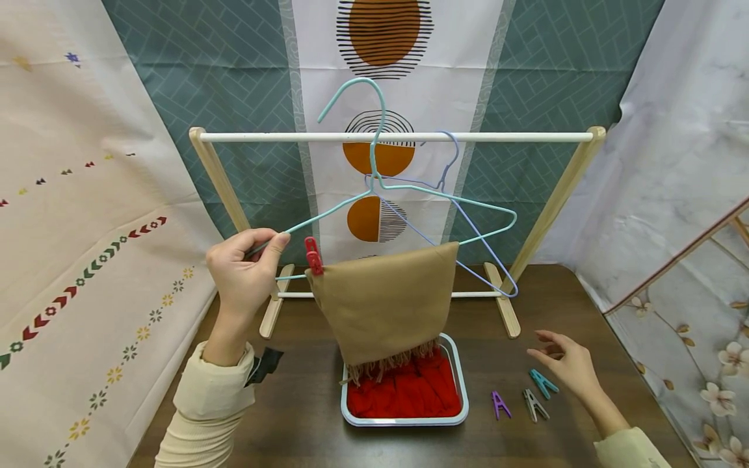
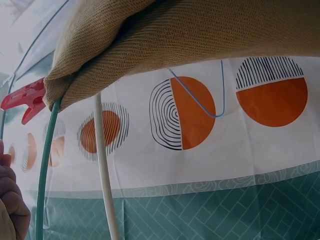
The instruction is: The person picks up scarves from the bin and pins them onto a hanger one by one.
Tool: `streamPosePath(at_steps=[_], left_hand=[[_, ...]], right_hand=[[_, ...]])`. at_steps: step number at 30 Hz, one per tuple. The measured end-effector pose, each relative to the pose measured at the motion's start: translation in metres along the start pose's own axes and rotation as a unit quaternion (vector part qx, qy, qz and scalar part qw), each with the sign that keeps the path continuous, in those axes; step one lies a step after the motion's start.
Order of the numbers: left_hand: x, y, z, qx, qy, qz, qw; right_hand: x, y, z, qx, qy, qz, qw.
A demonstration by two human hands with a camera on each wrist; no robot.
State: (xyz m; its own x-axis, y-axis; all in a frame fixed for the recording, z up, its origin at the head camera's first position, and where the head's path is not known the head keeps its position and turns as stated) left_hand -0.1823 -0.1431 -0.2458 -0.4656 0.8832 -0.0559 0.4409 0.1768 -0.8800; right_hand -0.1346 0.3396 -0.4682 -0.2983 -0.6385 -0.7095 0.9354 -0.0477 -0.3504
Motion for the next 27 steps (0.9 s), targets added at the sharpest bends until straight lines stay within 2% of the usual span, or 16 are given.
streamPosePath(at_steps=[10,16,21,25,27], left_hand=[[0.001,0.0,0.0,0.001,0.003,-0.003,1.0],[0.001,0.001,0.001,0.002,0.005,-0.003,1.0],[0.002,0.001,0.002,0.002,0.008,0.0,1.0],[0.003,0.001,0.002,0.002,0.005,0.001,1.0],[0.003,0.002,0.003,0.003,0.002,0.002,1.0]], right_hand=[[0.009,0.019,-0.04,0.027,0.029,-0.007,0.9992],[0.014,0.036,-0.059,0.028,0.065,-0.009,0.9975],[0.016,0.049,-0.074,0.069,0.103,0.045,0.9912],[0.02,0.055,-0.084,0.1,0.108,0.092,0.9848],[0.022,0.057,-0.087,0.108,0.11,0.1,0.9831]])
Point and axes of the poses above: each hand's wrist, its own y-axis away from the middle knuckle, its own x-axis out of the palm, z = x × y, the point moved 3 cm from there along -y, towards the middle knuckle, and after that the axes turned 2 degrees about -y, right-handed, at the moved point
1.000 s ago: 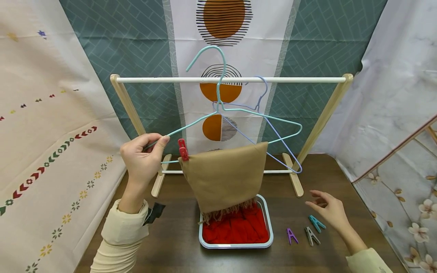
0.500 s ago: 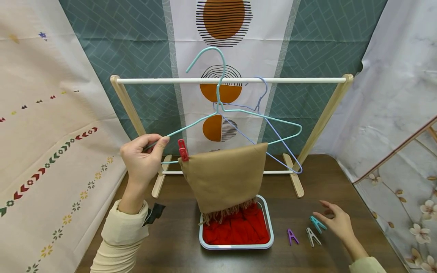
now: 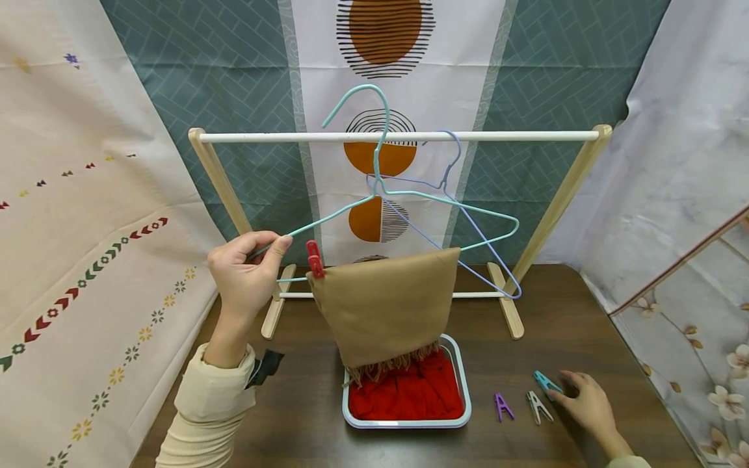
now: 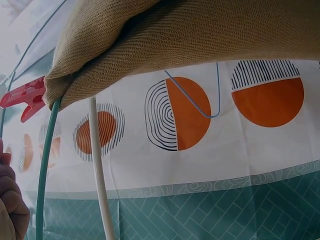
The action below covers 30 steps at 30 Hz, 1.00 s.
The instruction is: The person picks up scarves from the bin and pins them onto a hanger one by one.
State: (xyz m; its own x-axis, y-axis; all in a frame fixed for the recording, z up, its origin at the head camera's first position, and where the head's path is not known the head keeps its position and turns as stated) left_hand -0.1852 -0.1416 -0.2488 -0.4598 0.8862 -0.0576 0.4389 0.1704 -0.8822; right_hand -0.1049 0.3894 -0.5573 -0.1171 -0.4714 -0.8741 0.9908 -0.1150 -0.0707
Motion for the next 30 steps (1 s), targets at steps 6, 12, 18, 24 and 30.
streamPosePath(at_steps=[6,12,18,24,30], left_hand=[[-0.001,0.001,0.001,0.001,-0.003,0.0,1.0],[-0.002,0.002,0.001,0.002,-0.004,0.001,1.0],[-0.002,0.003,0.001,-0.002,-0.001,0.006,1.0],[-0.002,0.003,0.001,-0.001,-0.002,0.007,1.0],[-0.002,0.003,0.002,0.0,-0.002,0.008,1.0]], right_hand=[[0.004,0.001,0.0,0.006,0.004,0.003,1.0],[0.006,0.005,-0.001,-0.007,0.009,-0.003,0.9999],[0.008,0.008,-0.003,0.005,0.01,0.012,0.9999],[0.006,0.01,-0.001,0.002,-0.01,-0.049,0.9988],[-0.004,0.01,0.004,0.018,-0.045,-0.091,0.9946]])
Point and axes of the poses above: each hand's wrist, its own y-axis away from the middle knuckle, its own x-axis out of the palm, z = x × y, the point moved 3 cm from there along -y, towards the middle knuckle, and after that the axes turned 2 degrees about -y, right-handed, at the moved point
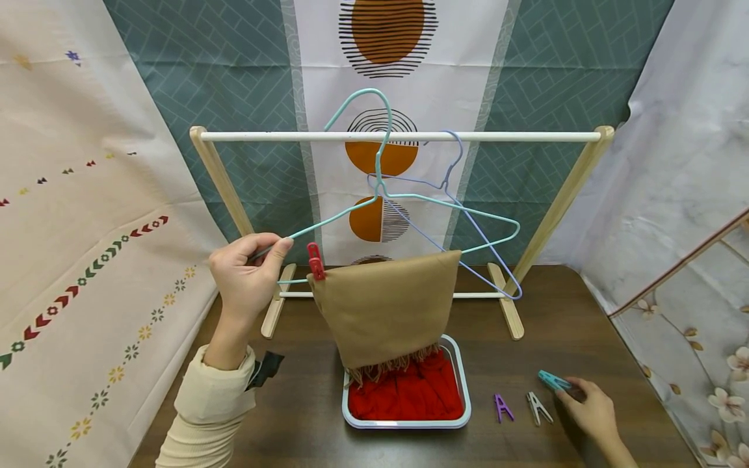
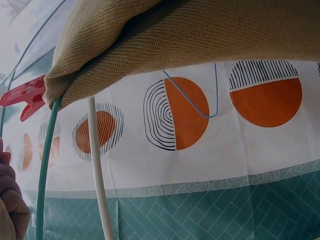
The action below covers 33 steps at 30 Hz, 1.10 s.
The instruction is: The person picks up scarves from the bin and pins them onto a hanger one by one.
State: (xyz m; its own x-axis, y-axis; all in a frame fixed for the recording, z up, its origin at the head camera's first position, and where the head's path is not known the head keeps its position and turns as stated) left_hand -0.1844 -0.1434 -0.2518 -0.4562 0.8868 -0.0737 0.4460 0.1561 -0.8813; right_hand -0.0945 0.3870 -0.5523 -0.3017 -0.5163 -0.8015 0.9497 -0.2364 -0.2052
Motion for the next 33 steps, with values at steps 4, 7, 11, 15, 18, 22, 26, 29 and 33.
streamPosePath(at_steps=[4,7,11,15,18,22,26,29,33], left_hand=[[0.0,0.0,0.0,0.0,0.004,-0.002,1.0],[0.0,0.0,-0.001,-0.001,0.004,-0.003,1.0],[0.0,0.0,-0.001,-0.001,0.005,-0.003,1.0],[0.0,0.001,0.0,-0.001,0.005,0.0,1.0],[0.0,0.001,0.001,-0.001,0.006,0.0,1.0],[0.0,0.001,0.001,-0.001,0.011,0.0,0.9999],[0.0,0.0,0.001,-0.004,0.014,-0.001,0.9999],[0.0,0.0,0.001,-0.006,0.014,-0.001,0.9999],[0.0,0.001,0.001,-0.005,0.01,0.0,0.9999]], right_hand=[[-0.009,-0.004,0.01,-0.006,-0.021,-0.026,0.9994],[-0.012,-0.007,0.016,-0.018,-0.028,-0.039,0.9987],[-0.016,-0.01,0.023,-0.023,-0.037,-0.049,0.9978],[-0.023,-0.013,0.033,-0.022,-0.048,-0.06,0.9968],[-0.031,-0.016,0.043,-0.025,-0.066,-0.073,0.9949],[-0.043,-0.021,0.056,-0.042,-0.086,-0.105,0.9899],[-0.055,-0.024,0.069,-0.065,-0.103,-0.134,0.9835],[-0.064,-0.026,0.08,-0.083,-0.121,-0.149,0.978],[-0.075,-0.03,0.095,-0.11,-0.156,-0.161,0.9682]])
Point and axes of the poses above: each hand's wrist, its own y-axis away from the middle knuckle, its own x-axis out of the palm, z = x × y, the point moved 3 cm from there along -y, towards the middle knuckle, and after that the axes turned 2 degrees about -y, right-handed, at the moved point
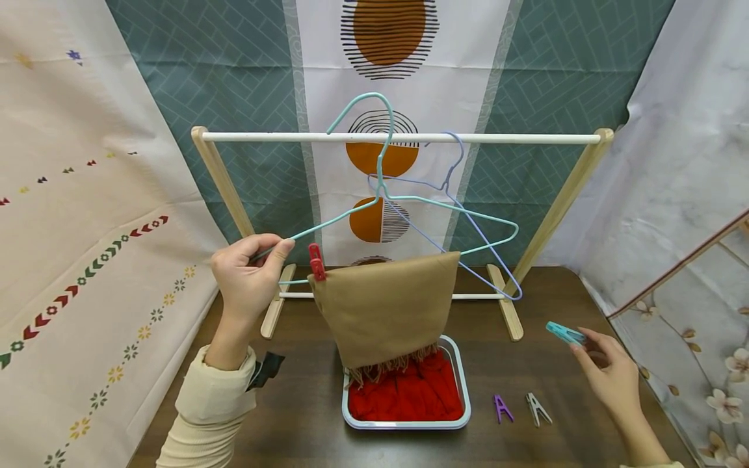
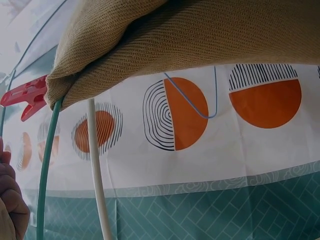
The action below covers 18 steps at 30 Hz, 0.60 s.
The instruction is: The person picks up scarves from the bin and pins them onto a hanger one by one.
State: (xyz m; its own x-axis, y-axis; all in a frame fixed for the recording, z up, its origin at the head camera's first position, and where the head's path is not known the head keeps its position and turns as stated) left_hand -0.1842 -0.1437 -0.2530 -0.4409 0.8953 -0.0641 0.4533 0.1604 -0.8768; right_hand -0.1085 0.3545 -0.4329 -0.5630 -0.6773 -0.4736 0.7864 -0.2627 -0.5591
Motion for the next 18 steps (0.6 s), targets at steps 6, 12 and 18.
streamPosePath(at_steps=[6,12,18], left_hand=[[0.002,0.0,0.001,0.0,0.011,0.007,0.9999],[0.004,0.0,0.002,-0.003,0.01,0.011,0.9999],[0.004,0.001,0.002,-0.003,0.007,0.014,0.9999]], right_hand=[[-0.003,-0.014,0.023,-0.024,-0.039,-0.003,0.999],[-0.002,-0.025,0.039,-0.047,-0.07,0.003,0.9964],[-0.004,-0.038,0.062,-0.031,-0.162,0.007,0.9863]])
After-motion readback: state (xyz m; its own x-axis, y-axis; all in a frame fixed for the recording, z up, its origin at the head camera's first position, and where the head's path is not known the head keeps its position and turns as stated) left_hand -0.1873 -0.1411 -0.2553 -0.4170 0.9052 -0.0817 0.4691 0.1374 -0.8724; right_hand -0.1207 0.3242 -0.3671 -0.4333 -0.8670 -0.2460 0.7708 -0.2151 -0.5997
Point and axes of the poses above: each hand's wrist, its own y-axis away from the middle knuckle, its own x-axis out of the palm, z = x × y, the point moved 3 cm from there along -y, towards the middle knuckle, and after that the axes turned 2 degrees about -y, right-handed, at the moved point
